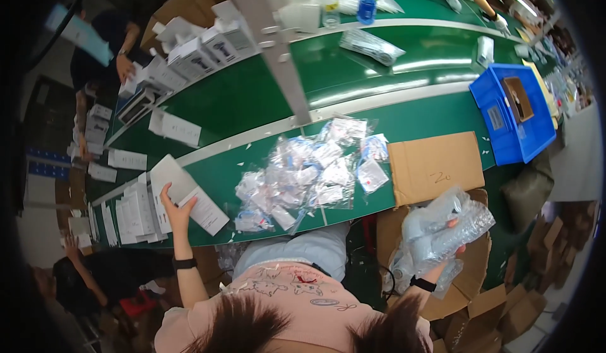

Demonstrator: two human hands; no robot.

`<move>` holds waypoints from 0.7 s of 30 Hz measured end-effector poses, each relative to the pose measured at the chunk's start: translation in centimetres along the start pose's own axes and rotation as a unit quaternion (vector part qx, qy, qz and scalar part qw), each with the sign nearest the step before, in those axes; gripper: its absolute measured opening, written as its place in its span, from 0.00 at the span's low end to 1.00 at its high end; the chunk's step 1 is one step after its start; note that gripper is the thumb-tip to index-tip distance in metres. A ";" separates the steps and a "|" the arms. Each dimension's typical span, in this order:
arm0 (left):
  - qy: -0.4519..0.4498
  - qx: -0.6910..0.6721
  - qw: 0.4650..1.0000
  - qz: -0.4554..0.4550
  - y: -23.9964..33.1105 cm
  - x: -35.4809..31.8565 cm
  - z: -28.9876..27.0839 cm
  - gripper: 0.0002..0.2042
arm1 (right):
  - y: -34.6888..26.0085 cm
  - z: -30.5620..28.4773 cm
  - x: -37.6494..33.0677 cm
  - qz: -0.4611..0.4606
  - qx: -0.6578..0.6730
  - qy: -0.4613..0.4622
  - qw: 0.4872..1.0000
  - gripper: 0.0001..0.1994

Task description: The person packs thermometers by hand, picking up a bubble-wrapped device and a small plastic bag from the table and placing them into a white box. They repeat this process, occasionally reaching into a large cardboard box to retrieve more wrapped thermometers.

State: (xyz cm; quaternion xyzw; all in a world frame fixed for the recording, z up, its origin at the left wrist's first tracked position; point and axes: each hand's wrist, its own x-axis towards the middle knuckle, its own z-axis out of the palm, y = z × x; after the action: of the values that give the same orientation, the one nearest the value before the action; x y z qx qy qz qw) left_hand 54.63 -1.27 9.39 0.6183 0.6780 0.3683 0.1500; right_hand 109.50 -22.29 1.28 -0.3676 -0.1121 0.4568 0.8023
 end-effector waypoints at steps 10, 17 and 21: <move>-0.043 -0.071 0.992 0.097 -1.6 3.1 -1.1 0.36 | 13.1 24.8 5.7 0.147 -0.316 -0.219 0.912 0.32; -0.059 -0.146 0.980 0.120 -1.2 4.6 2.1 0.36 | 23.1 30.4 7.0 -0.074 -0.768 -0.303 0.559 0.32; -0.074 -0.150 0.968 0.189 -1.7 5.3 4.8 0.36 | 25.0 29.6 7.0 -0.190 -0.839 -0.290 0.419 0.32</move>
State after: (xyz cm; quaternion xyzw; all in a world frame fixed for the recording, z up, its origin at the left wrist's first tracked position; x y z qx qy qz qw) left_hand 55.49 5.35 6.29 0.7312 0.4728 0.4407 0.2185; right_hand 81.87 5.72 3.75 -0.6732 -0.7331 0.0519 0.0816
